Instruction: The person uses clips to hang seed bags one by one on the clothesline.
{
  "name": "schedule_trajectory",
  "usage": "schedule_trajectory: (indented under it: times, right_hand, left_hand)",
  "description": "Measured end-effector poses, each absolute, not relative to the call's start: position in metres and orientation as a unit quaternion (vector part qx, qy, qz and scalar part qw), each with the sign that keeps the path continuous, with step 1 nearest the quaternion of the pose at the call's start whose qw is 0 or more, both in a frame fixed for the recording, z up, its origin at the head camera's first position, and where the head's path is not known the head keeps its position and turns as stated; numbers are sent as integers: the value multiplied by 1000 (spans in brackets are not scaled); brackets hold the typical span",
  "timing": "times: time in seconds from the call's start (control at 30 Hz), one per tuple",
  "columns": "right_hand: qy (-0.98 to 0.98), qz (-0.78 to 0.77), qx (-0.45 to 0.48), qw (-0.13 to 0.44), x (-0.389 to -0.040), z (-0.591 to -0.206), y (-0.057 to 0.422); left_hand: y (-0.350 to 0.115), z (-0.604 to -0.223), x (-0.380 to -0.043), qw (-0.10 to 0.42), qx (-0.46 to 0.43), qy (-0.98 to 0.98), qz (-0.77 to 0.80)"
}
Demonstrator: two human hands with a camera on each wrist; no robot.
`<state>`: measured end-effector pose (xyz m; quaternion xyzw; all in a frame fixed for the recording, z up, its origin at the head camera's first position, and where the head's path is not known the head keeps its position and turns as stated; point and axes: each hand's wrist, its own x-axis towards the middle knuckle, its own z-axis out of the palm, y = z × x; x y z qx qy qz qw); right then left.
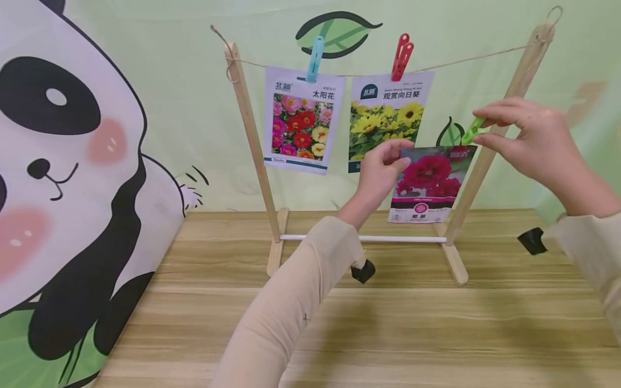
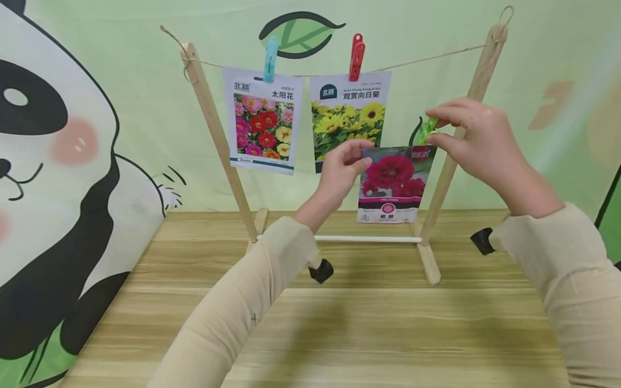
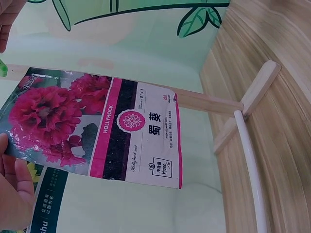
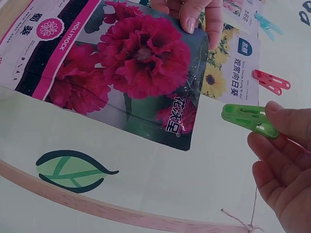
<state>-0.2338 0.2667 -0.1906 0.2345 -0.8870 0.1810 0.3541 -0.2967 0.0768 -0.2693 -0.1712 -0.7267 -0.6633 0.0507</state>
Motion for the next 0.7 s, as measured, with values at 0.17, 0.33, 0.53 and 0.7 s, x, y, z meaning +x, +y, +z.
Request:
schedule_trajectory:
  times: [0.17,0.33,0.53,0.7]
  right_hand:
    - [-878,188,249,364,-235,-189,267]
    - [-880,183,246,363,-236,-186,266]
    - [-879,181,245,366,-237,-183,266]
    - [-881,174,243,367,-238,-180,266]
  left_hand:
    - [79,-268,-299,55,-171,-730,-659]
    - [79,-264,-299,58,-174,-730,-659]
    - [76,-250,-285,66,-168,-736,-653]
    - [79,-254,-294,65,-174,-731,-657]
